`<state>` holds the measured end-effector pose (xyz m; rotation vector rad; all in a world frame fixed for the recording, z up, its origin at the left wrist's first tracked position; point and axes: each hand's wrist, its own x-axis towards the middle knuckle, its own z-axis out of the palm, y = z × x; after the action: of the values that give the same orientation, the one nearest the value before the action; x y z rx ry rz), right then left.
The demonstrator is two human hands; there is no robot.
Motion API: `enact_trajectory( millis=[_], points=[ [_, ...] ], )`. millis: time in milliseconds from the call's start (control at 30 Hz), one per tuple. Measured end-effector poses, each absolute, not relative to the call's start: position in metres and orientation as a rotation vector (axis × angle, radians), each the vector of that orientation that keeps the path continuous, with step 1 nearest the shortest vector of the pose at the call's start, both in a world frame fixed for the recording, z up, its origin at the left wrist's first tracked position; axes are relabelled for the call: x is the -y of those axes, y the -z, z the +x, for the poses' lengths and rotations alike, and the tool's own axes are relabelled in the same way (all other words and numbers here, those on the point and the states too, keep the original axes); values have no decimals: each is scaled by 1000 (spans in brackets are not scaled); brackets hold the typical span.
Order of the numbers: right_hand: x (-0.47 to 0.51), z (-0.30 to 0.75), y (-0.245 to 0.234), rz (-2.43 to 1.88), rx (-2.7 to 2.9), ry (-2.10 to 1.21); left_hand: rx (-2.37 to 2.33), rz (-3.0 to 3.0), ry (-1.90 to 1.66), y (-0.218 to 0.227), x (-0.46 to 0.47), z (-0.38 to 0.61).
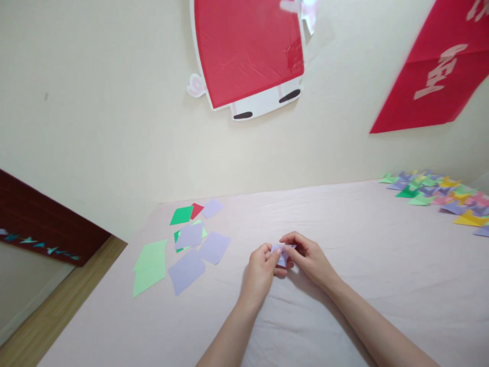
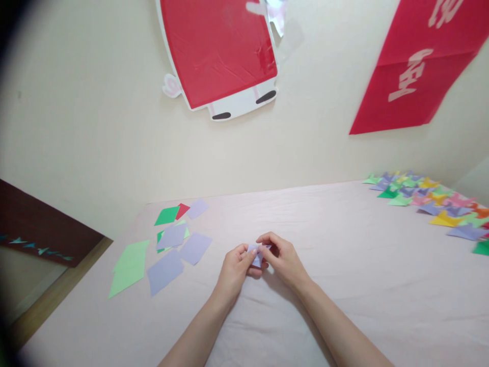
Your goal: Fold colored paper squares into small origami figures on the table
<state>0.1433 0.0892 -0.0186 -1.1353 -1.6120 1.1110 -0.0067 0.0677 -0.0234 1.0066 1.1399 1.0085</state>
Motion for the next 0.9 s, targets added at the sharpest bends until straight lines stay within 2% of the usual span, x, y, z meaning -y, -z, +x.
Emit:
enact_trajectory(
  millis=[267,667,900],
  points=[
    [-90,144,19,-1188,1601,-1106,-1280,1112,-1067,16,-65,-10],
    [-97,152,14,-1135,1460,-1342,-1219,979,-1063,17,-67,-7],
    [-99,152,15,-1203,1538,-1200,-1304,1148,-1051,26,-65,-9]
  ],
)
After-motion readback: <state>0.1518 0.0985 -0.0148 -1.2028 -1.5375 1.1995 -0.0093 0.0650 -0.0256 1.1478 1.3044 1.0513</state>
